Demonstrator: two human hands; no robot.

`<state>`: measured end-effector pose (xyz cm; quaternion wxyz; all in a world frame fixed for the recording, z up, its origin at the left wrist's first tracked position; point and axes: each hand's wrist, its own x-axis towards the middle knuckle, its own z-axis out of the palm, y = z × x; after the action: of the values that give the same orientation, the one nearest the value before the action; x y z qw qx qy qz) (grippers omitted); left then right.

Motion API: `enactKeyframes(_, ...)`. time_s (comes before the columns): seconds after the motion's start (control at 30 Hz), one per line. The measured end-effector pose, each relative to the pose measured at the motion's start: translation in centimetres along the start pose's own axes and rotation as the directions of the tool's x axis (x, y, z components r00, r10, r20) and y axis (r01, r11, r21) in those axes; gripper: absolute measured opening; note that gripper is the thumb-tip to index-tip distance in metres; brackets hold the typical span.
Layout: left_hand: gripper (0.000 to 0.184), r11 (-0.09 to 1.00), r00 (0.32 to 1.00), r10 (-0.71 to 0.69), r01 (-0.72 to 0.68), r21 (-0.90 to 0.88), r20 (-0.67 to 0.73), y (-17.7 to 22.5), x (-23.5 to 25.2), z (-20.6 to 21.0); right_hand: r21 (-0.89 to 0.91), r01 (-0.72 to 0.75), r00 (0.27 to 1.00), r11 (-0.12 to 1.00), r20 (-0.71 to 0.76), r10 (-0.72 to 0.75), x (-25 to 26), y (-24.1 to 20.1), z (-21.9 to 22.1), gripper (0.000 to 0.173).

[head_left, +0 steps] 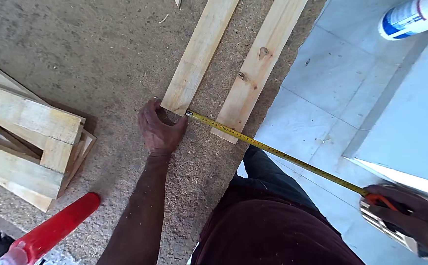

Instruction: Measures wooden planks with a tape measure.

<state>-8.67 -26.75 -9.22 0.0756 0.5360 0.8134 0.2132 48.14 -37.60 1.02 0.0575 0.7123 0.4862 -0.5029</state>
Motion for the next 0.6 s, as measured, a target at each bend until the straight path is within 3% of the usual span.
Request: enactKeyframes(0.6, 0.102, 1.000, 0.999, 0.019, -0.020, -0.011, -0.028, 0.15, -0.03, 0.05, -0.029, 0.034, 0.999, 0.999, 0.009, -0.034, 0.21, 0.16, 0.23, 0.039)
